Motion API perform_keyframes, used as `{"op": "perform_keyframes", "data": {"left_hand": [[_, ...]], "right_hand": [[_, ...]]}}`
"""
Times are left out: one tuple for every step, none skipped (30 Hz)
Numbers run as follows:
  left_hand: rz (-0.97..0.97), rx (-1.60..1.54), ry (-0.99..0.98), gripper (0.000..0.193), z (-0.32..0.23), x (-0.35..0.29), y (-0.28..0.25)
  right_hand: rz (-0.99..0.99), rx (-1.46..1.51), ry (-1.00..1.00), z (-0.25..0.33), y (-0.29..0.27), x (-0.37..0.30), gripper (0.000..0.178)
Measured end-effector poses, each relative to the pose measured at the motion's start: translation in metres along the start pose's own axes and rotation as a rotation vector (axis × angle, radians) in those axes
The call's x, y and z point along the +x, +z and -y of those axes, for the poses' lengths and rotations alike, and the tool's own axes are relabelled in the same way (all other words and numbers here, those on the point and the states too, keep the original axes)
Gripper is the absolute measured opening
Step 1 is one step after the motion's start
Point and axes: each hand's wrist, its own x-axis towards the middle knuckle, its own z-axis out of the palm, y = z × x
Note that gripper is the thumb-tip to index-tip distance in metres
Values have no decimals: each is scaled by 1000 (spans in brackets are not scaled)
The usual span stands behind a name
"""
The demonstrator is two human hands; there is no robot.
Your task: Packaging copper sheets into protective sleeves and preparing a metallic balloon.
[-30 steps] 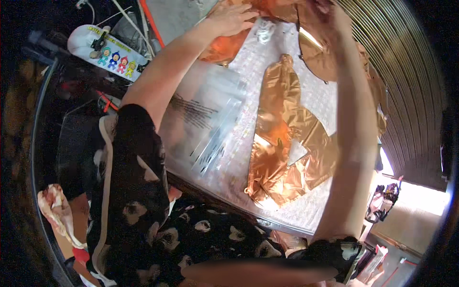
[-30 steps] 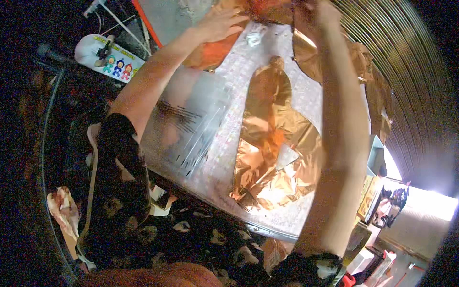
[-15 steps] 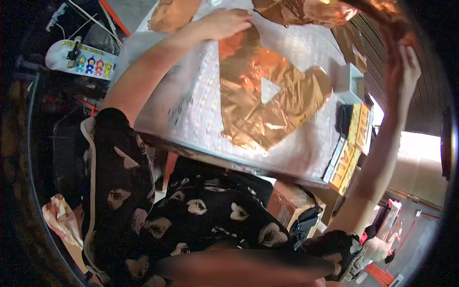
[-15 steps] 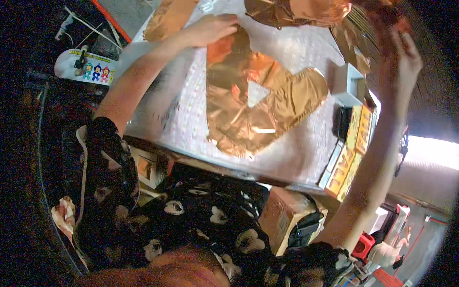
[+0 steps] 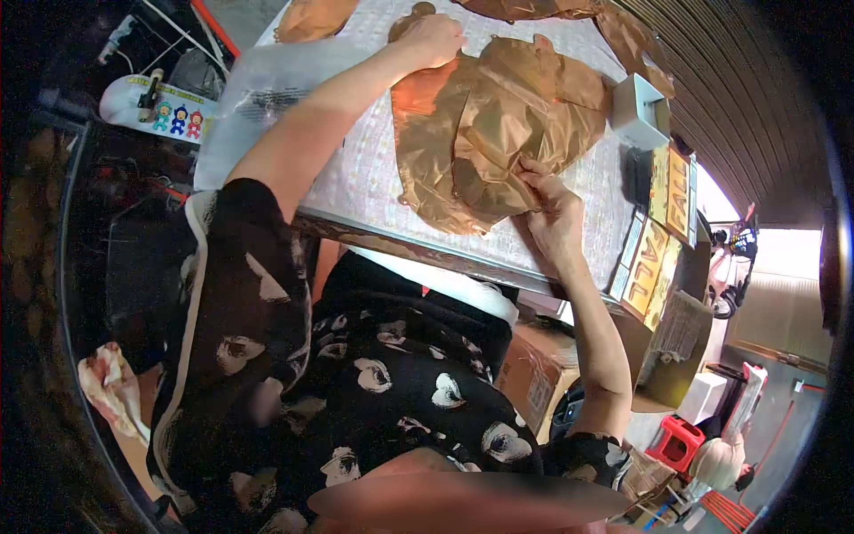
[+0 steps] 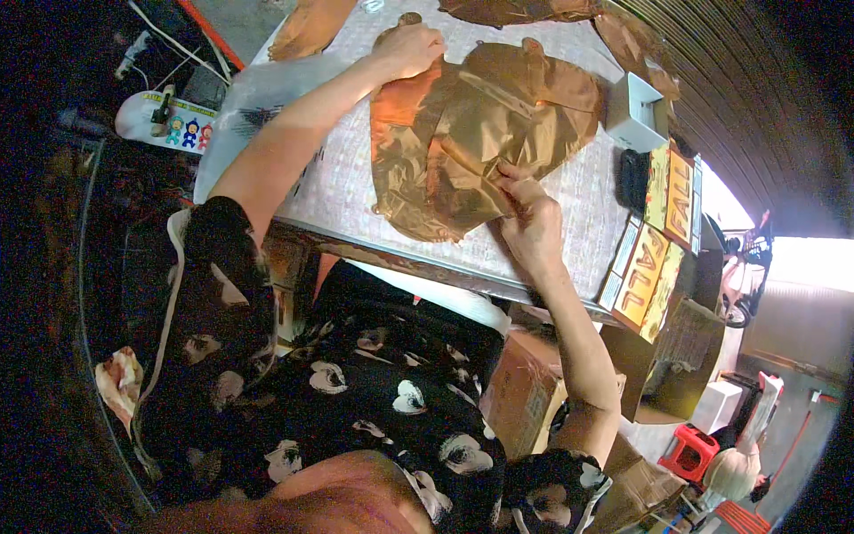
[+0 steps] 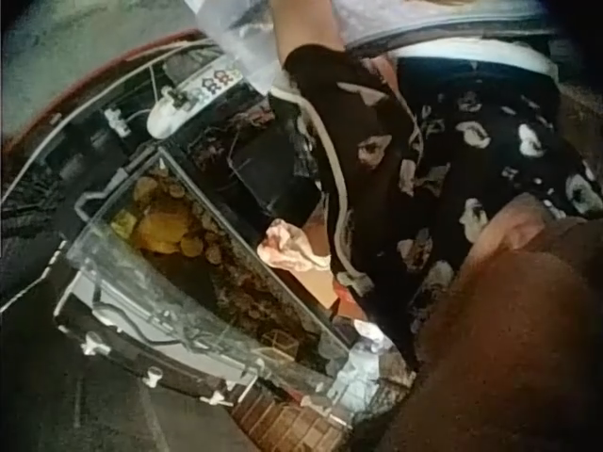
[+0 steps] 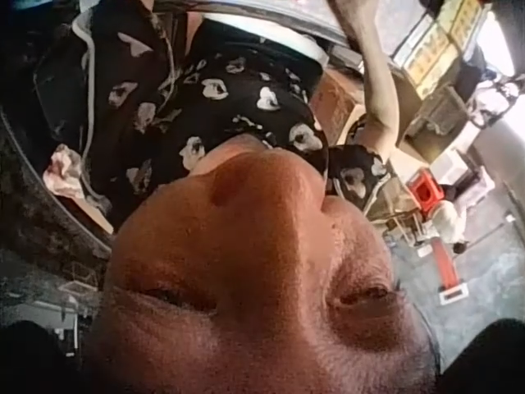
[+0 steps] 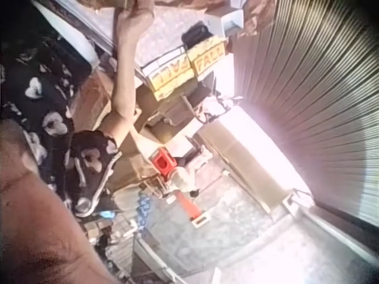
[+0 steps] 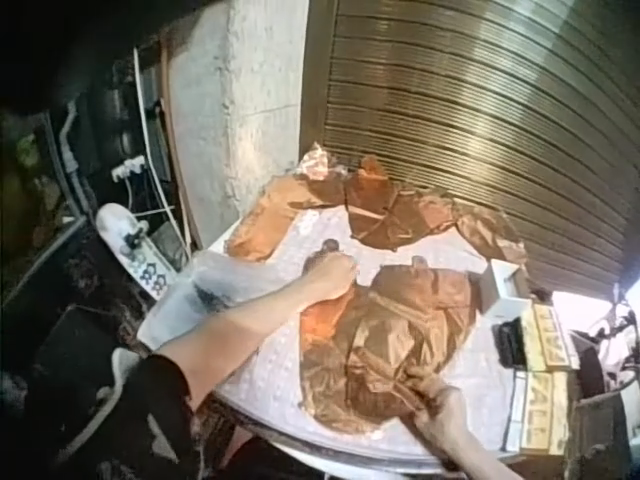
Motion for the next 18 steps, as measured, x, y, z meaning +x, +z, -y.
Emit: {"op": "perform_keyframes", "data": {"left_hand": [[7,15,-64,47,-3,6,-1],[15,28,-131,45,-6,11,-1],[18,26,-133,45,-12,17,1],[103,19,-210,42,-18,25,1],[190,12,-289,39,-21,31,1],[203,2,-283,39,-30,41,4],[228,-54,-351,55,-38,49,3],[254,-109,-421,73,-48,54,6],[256,-111,-436,73,-48,53,15],[45,181,-428,82,-46,47,26],[-164,478,-408,91,-40,43,33],[-233,444,-402,94,-61,47,39],[-216,428,-404,94,-69,53,36],[-118,299,-471,91,-73,58,30],[-28,176,-542,89,-70,61,28],[18,-77,-357,81,-40,59,20],[34,-93,-361,81,-42,61,26],[41,-114,-371,76,-47,65,33]], "right_hand": [[2,4,-6,-1,2,0,23],[-8,3,-57,-3,6,-1,23],[-19,-1,-102,-7,9,0,24],[-13,-2,-99,-5,10,1,24],[-8,-23,-112,-2,10,2,24],[-12,-48,-111,-3,8,0,25],[-10,-52,-97,-5,3,-1,25],[-5,-46,-74,-7,-1,-2,25],[13,-32,-67,-4,-1,2,25],[32,-37,-49,6,2,7,24],[52,-24,-58,11,6,14,24],[31,-24,-33,6,-2,7,24],[25,-19,-19,5,-5,6,25],[37,-40,-30,4,-6,6,28],[54,-35,-25,7,-4,8,28],[22,-94,-87,12,-2,10,25],[-14,-161,-134,11,-2,7,23],[-1,-169,-115,9,-5,3,23]]}}
